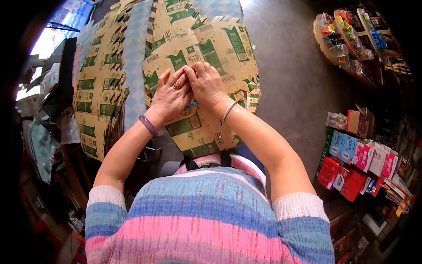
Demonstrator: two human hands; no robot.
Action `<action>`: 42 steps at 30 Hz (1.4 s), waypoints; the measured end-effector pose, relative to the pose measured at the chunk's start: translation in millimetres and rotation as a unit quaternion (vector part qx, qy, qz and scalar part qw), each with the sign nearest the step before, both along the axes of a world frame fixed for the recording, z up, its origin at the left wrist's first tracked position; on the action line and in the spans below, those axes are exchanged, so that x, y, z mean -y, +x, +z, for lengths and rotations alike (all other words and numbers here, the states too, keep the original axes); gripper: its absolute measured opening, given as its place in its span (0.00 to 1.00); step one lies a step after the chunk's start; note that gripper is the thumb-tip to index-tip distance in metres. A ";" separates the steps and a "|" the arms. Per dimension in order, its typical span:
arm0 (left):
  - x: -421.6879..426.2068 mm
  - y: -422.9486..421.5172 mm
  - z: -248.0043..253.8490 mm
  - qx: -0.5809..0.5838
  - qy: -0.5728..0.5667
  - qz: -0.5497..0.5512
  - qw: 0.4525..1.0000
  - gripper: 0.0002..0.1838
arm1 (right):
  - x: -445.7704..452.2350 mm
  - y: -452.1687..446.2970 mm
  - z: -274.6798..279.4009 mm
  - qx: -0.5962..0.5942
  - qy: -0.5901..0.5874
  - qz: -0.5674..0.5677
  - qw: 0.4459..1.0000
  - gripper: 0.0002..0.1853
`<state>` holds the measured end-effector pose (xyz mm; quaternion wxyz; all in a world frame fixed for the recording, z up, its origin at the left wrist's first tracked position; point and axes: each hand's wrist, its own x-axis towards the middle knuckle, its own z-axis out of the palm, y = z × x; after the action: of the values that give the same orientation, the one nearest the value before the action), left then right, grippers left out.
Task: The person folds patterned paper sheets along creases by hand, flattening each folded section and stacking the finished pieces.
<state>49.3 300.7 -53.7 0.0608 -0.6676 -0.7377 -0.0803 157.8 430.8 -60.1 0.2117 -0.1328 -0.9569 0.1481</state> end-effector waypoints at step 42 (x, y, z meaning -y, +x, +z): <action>-16.8 91.3 101.8 0.333 0.195 -0.036 0.922 0.25 | -32.8 152.4 35.4 -0.318 -0.764 -0.184 0.530 0.04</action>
<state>140.6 317.5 48.1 -0.0626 -0.6033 -0.6608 -0.4421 310.2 463.6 -24.7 0.3426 -0.3612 -0.3016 0.8131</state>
